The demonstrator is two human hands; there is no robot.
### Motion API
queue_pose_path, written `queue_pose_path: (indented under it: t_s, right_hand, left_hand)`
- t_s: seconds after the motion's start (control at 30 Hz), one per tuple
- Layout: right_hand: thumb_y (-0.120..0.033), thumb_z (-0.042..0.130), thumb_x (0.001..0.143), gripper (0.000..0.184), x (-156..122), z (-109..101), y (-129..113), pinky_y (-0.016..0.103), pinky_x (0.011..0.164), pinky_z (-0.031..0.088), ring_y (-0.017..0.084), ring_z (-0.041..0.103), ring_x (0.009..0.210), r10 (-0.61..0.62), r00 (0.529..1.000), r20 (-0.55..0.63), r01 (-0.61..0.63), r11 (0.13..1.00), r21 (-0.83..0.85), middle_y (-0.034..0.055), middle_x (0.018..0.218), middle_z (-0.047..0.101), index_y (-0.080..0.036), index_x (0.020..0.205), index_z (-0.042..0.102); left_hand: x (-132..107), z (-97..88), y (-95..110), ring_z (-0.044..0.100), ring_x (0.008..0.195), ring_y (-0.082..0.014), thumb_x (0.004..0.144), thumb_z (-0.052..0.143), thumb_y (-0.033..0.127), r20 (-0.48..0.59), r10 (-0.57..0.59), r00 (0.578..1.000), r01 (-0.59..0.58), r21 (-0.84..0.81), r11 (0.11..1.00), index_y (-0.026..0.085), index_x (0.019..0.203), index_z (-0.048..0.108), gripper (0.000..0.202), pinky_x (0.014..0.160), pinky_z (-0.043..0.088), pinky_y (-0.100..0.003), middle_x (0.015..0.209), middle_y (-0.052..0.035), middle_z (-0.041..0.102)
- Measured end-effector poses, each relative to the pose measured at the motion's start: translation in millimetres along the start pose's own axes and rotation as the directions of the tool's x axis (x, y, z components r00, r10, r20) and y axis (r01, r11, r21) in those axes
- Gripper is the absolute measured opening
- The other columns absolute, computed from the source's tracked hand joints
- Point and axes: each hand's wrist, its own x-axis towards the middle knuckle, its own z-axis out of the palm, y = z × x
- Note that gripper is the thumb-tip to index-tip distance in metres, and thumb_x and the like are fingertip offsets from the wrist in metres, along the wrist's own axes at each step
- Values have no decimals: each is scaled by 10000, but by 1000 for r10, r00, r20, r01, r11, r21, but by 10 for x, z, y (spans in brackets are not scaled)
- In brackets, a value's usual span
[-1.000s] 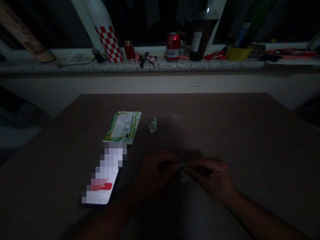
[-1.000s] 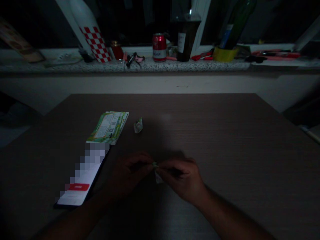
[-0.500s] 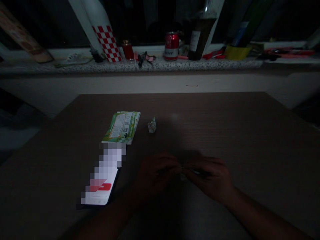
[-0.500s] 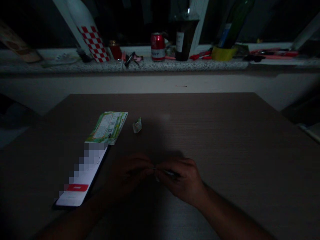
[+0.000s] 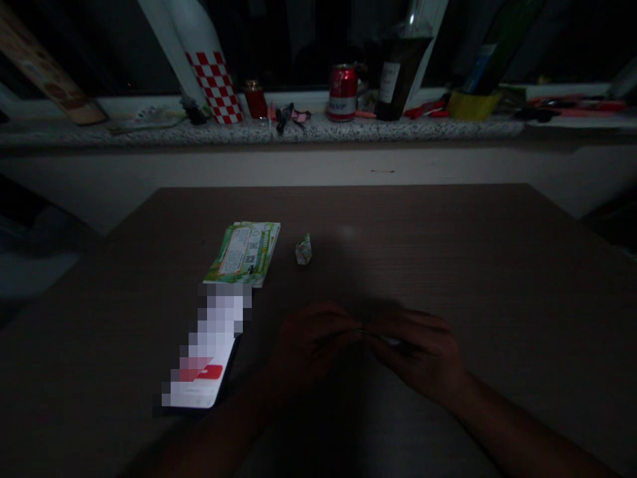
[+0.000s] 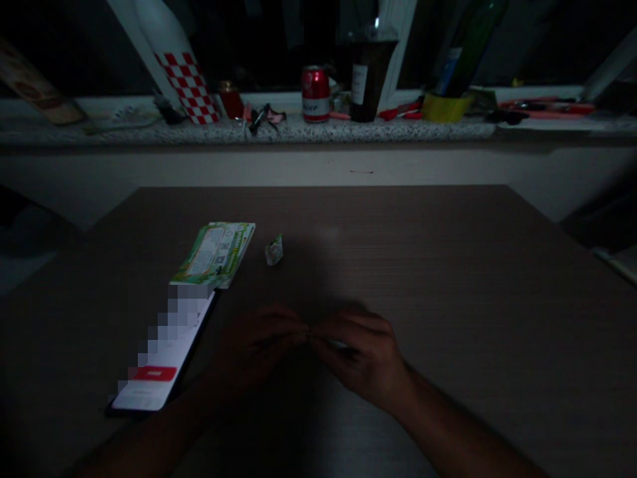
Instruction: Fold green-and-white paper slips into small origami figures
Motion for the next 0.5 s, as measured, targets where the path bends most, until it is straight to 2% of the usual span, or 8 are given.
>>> queue_pose_path:
  t_s: [0.17, 0.5]
  right_hand:
    - [-69, 653, 785, 155, -10, -13, -11, 271, 561, 537, 167, 673, 639, 9, 1000, 18, -9, 1000, 5, 52, 733, 711, -175, 894, 683]
    - [-78, 643, 801, 115, -4, -2, -8, 261, 566, 524, 153, 659, 638, 45, 997, 62, -49, 997, 55, 52, 722, 700, -159, 875, 680]
  left_hand:
    - [-4, -9, 7, 645, 757, -129, 822, 663, 159, 14, -70, 997, 70, 4, 998, 188, 883, 709, 82, 702, 492, -220, 829, -9, 711]
    - [14, -40, 13, 618, 735, -122, 837, 630, 149, 64, -50, 997, 55, -71, 996, 159, 814, 681, 57, 680, 464, -215, 780, -15, 660]
